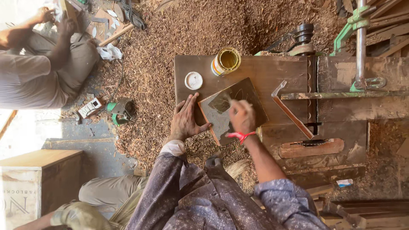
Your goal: The person applies a liquid finish to a square wooden piece with a floral cutout using a brush, dipping the brush into a can of finish several times.
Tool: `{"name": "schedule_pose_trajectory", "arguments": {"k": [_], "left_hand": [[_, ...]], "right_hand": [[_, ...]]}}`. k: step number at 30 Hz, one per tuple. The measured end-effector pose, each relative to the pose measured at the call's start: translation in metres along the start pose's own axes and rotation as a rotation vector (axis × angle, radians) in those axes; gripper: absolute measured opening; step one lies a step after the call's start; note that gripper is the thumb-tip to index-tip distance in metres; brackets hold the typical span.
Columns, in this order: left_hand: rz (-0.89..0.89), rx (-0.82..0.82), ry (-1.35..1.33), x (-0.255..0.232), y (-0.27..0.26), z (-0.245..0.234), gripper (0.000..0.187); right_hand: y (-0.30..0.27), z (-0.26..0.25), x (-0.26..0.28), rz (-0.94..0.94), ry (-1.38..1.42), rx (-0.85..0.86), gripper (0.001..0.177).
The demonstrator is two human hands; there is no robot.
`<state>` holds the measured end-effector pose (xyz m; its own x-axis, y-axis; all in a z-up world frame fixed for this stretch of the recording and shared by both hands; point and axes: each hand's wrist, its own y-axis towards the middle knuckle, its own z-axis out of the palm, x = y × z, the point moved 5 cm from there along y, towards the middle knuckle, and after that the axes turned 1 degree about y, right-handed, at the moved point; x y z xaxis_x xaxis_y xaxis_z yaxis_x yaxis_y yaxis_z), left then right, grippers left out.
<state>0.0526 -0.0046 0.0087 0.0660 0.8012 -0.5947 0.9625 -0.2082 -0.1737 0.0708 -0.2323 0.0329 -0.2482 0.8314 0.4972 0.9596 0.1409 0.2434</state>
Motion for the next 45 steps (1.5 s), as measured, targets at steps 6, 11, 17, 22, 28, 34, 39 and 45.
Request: {"name": "schedule_pose_trajectory", "arguments": {"k": [6, 11, 17, 22, 28, 34, 39, 45], "left_hand": [[0.072, -0.081, -0.040, -0.003, 0.001, -0.004, 0.129], [0.039, -0.047, -0.011, 0.001, 0.001, 0.001, 0.132], [0.056, -0.066, -0.040, -0.003, 0.003, -0.004, 0.131], [0.029, -0.013, -0.021, -0.003, 0.002, -0.002, 0.131], [0.021, 0.000, 0.006, -0.003, 0.004, -0.001, 0.132], [0.048, -0.028, 0.010, -0.002, 0.004, 0.001, 0.132], [0.023, -0.012, 0.022, 0.002, 0.005, 0.004, 0.131], [0.072, -0.069, 0.009, 0.000, 0.004, 0.003, 0.130]], "right_hand": [[0.010, -0.012, -0.022, 0.068, -0.065, -0.040, 0.013], [-0.009, 0.037, -0.011, -0.132, -0.273, 0.141, 0.003], [-0.036, 0.047, 0.024, -0.142, -0.029, 0.282, 0.018], [0.006, -0.014, -0.001, -0.087, -0.018, 0.122, 0.013], [0.021, -0.024, -0.006, -0.143, -0.032, 0.308, 0.008], [0.028, -0.011, -0.019, -0.173, -0.073, 0.366, 0.010], [0.030, -0.006, -0.022, -0.216, -0.126, 0.401, 0.014], [0.031, -0.012, -0.014, -0.240, -0.188, 0.460, 0.015]]}}
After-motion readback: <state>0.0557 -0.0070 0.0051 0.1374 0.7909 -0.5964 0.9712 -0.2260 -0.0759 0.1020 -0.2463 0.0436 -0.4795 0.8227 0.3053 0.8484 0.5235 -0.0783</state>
